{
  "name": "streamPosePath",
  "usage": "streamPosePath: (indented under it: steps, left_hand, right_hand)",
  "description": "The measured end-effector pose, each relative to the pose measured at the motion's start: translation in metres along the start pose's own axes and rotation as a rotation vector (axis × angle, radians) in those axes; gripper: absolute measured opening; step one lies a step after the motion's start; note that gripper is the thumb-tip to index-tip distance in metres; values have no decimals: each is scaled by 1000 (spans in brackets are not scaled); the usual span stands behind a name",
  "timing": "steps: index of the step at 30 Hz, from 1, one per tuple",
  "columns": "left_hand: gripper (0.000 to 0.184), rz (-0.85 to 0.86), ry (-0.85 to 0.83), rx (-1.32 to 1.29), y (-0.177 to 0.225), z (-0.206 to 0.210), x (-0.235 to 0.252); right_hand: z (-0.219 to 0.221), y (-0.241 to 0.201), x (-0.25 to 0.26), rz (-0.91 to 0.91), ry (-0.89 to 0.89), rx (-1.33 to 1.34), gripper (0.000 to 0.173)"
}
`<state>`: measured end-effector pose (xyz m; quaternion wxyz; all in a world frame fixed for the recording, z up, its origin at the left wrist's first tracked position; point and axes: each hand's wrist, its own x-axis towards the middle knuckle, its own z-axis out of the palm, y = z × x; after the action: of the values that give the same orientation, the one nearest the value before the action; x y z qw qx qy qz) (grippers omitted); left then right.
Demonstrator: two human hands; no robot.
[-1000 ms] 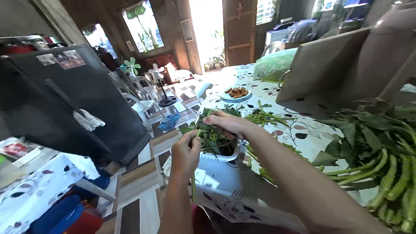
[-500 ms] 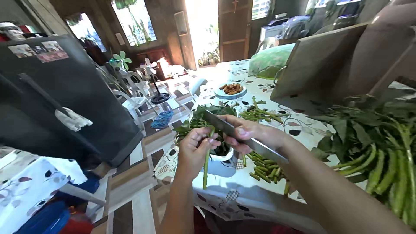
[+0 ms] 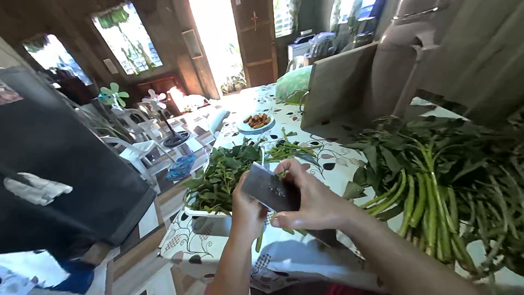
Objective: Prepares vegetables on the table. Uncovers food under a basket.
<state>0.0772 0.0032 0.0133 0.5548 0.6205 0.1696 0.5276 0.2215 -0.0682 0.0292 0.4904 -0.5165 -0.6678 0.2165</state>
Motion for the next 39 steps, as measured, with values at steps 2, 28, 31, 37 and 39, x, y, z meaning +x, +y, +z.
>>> streamPosePath:
  steps: [2,28,31,37,39]
  left_hand:
    - [32,-11,-3,4,-2,7,-2]
    - [45,-165,63,-105,-25,14,0]
    - [47,-144,78,-85,-28,15,0]
    - [51,-92,105,-105,-30,18,-1]
    - [56,-56,105,-73,-29,19,0]
  right_hand:
    - [3,2,-2,35,84,-80,82]
    - [-36,3,-22,294,-249,33,117]
    - [-28,2,-18,308,-251,69,114]
    - [-20,0,-16,348,-215,161,114]
    - [-20,-1,-15,369,-231,237,113]
